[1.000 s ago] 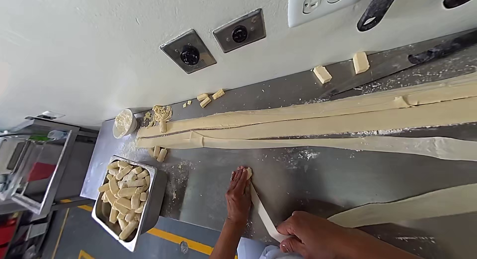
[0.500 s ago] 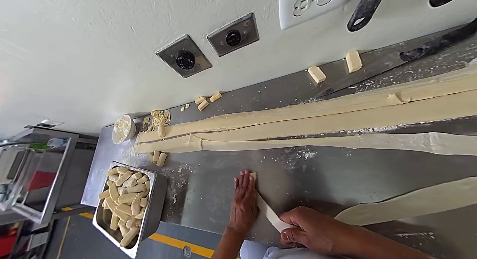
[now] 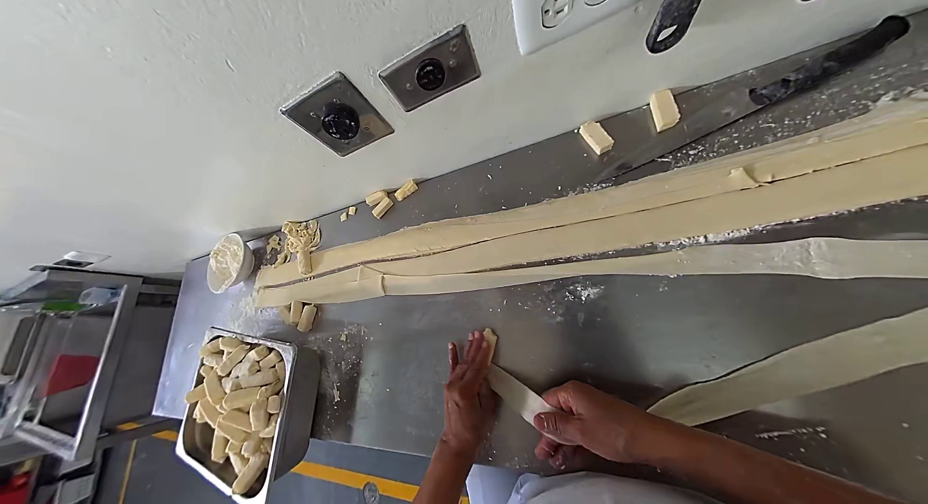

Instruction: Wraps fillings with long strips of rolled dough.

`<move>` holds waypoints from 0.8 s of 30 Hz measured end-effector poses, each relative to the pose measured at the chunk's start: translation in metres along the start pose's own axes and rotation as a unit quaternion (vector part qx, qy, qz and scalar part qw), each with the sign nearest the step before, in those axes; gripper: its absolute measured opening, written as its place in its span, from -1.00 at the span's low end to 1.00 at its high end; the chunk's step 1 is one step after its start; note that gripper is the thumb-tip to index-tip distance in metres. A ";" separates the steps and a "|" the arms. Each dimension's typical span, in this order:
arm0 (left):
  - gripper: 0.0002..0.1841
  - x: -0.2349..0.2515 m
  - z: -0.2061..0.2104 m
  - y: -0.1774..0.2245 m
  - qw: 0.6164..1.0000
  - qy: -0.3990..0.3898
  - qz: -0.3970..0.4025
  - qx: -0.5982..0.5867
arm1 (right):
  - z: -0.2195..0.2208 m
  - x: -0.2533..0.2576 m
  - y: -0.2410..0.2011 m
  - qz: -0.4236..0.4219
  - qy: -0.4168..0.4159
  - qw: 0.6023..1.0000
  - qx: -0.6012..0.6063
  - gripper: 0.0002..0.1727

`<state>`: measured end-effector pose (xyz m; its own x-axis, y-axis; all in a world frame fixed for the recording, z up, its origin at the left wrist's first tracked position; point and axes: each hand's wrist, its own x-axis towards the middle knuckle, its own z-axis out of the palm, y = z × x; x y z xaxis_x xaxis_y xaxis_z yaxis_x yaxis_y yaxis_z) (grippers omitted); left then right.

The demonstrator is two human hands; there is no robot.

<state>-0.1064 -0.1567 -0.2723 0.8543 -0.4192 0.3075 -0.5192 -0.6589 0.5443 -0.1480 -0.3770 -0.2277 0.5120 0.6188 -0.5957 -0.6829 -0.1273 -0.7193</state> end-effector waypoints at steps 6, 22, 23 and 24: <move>-0.52 0.001 0.010 0.008 0.997 0.027 -0.054 -0.056 | -0.007 0.000 0.000 0.010 0.040 0.997 0.060 -0.75; -0.69 -0.001 0.007 0.006 1.000 0.005 -0.007 -0.012 | -0.009 0.004 0.000 0.004 0.054 0.995 0.083 -0.76; -0.68 -0.005 0.007 0.007 1.000 -0.020 0.011 -0.014 | -0.009 0.004 -0.001 0.005 0.054 0.995 0.082 -0.76; -0.68 -0.010 0.006 0.009 0.999 -0.038 0.026 -0.024 | -0.009 0.004 -0.001 0.004 0.052 0.995 0.081 -0.77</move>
<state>-0.1199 -0.1623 -0.2755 0.8202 -0.5003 0.2773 -0.5601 -0.6041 0.5668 -0.1410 -0.3814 -0.2322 0.5520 0.5332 -0.6411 -0.7575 -0.0007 -0.6529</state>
